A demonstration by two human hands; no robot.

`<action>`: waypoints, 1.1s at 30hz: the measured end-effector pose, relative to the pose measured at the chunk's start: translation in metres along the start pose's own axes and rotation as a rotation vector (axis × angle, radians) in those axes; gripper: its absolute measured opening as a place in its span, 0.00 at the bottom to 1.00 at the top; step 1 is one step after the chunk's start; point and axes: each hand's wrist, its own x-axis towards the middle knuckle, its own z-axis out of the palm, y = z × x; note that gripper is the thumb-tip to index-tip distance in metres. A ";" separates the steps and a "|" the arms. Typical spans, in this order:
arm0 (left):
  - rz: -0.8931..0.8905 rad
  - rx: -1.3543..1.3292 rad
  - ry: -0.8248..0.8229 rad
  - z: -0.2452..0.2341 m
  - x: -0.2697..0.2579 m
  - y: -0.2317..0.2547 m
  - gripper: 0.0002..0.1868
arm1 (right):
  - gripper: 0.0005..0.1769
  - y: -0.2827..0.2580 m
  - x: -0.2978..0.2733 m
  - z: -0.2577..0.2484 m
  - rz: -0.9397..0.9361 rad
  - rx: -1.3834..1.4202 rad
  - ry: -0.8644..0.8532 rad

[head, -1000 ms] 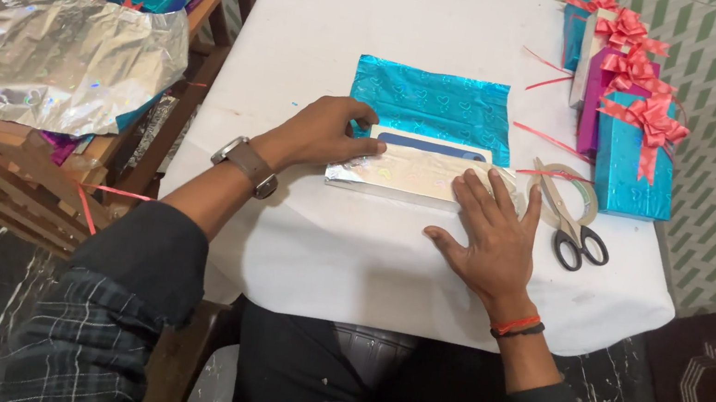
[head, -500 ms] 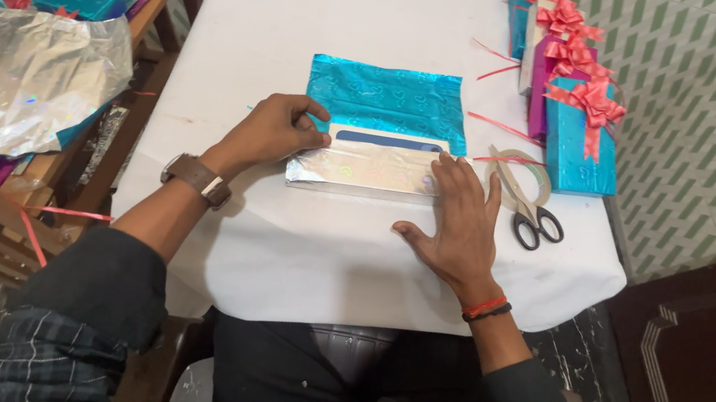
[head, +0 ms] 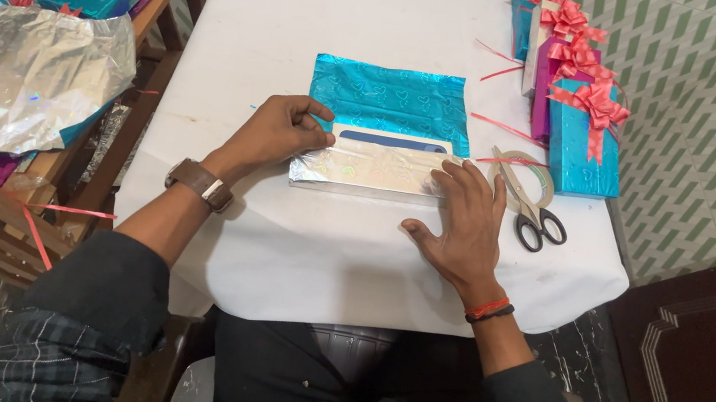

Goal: The person wraps a small rectangular box with shiny blue gift paper on a white table. They fold the paper around the box, secure it with clear tape, and trim excess paper with scissors. The wrapped box is placed on the table.

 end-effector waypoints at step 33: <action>0.510 0.571 -0.133 0.036 0.000 0.041 0.47 | 0.32 -0.047 -0.053 -0.024 -0.176 -0.275 -0.024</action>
